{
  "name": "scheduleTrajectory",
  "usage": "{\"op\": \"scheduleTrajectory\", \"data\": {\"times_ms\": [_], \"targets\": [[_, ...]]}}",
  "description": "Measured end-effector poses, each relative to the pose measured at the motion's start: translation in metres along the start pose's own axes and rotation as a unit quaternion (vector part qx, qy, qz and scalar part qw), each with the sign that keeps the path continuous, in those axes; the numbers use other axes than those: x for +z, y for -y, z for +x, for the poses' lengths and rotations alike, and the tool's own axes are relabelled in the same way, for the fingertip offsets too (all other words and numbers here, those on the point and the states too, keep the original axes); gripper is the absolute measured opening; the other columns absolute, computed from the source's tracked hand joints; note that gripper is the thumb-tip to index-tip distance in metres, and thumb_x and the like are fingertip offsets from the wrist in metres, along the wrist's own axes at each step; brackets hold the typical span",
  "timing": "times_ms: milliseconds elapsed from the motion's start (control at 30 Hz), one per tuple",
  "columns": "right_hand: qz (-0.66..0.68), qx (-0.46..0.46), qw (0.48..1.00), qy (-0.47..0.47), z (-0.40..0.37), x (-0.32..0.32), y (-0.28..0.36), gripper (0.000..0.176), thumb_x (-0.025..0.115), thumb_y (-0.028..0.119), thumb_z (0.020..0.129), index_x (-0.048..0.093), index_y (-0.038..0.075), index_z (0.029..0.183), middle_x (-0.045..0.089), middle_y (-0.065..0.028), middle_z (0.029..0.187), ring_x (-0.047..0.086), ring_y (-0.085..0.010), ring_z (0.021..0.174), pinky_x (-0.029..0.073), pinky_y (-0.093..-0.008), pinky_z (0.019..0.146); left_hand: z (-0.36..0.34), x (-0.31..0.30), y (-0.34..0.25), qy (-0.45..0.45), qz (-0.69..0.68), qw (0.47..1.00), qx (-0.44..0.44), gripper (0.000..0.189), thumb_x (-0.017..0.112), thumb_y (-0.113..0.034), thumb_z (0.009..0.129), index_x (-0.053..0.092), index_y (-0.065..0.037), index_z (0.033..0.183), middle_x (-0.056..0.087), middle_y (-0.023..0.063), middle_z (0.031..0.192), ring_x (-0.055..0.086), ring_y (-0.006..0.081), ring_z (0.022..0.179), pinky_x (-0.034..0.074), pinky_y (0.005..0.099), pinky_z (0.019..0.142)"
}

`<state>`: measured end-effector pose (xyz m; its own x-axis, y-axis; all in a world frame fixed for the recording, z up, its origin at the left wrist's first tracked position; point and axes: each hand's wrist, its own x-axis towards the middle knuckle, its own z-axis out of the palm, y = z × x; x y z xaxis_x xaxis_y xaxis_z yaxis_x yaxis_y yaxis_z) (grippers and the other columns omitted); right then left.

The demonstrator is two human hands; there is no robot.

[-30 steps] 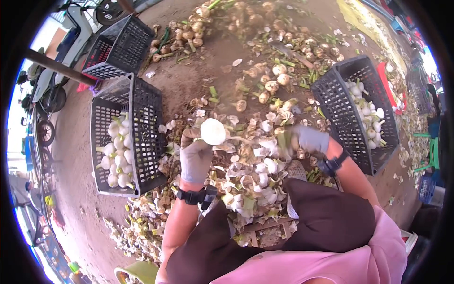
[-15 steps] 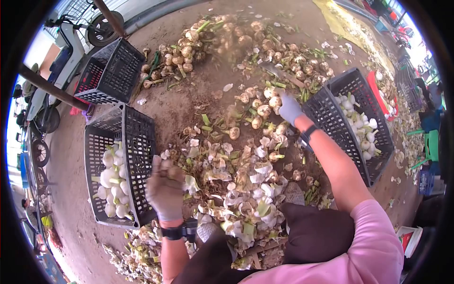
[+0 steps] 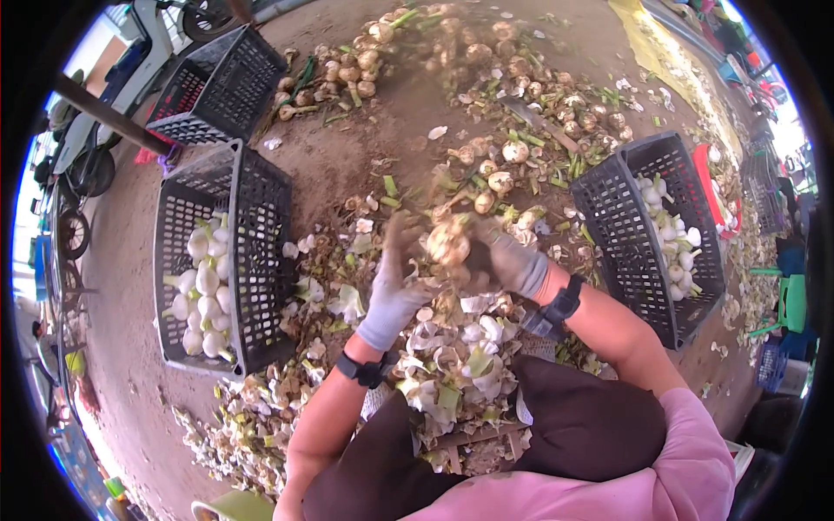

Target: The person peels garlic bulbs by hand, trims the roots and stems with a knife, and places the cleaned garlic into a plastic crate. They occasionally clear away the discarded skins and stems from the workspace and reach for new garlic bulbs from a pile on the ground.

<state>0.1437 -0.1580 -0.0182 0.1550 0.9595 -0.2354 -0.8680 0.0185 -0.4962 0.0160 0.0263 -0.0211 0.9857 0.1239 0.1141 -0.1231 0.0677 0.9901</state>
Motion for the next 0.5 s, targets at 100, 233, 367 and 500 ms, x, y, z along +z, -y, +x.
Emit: {"op": "scheduleTrajectory", "data": {"times_ms": [100, 233, 367, 500], "targets": [[-0.042, 0.018, 0.996, -0.076, 0.007, 0.033, -0.015, 0.073, 0.048, 0.075, 0.085, 0.061, 0.008, 0.113, 0.067, -0.0010, 0.084, 0.060, -0.0068, 0.064, 0.044, -0.0190, 0.046, -0.008, 0.012, -0.019, -0.045, -0.190, 0.974, -0.117, 0.080, 0.081, -0.004, 0.077, 0.035, -0.001, 0.143, 0.056, 0.0066, 0.127, 0.056, 0.0165, 0.112, 0.046, 0.0304, 0.097], [-0.338, -0.103, 0.923, -0.153, 0.007, 0.011, -0.026, 0.077, 0.049, 0.070, 0.089, 0.057, 0.000, 0.120, 0.066, -0.0012, 0.092, 0.058, -0.0050, 0.071, 0.046, -0.0196, 0.058, -0.013, 0.007, -0.023, -0.175, 0.121, 0.977, -0.018, 0.057, 0.083, -0.004, 0.069, 0.049, -0.003, 0.115, 0.059, 0.0060, 0.107, 0.060, 0.0171, 0.098, 0.050, 0.0310, 0.089], [-0.319, -0.122, 0.924, -0.172, -0.002, 0.047, -0.020, 0.062, 0.061, 0.051, 0.093, 0.053, 0.000, 0.126, 0.066, -0.0021, 0.099, 0.057, -0.0059, 0.082, 0.046, -0.0199, 0.069, -0.016, 0.005, -0.020, -0.155, 0.345, 0.925, 0.032, 0.070, 0.084, -0.009, 0.052, 0.049, -0.002, 0.112, 0.054, 0.0147, 0.098, 0.055, 0.0359, 0.092, 0.047, 0.0435, 0.081], [-0.239, -0.155, 0.949, -0.132, 0.017, 0.046, -0.034, 0.053, 0.065, 0.046, 0.092, 0.060, 0.002, 0.121, 0.066, -0.0011, 0.108, 0.060, -0.0079, 0.095, 0.050, -0.0239, 0.082, -0.017, 0.014, -0.032, -0.142, 0.422, 0.891, 0.086, 0.067, 0.084, -0.013, 0.051, 0.051, -0.003, 0.109, 0.054, 0.0140, 0.098, 0.053, 0.0355, 0.094, 0.045, 0.0449, 0.081]]}}
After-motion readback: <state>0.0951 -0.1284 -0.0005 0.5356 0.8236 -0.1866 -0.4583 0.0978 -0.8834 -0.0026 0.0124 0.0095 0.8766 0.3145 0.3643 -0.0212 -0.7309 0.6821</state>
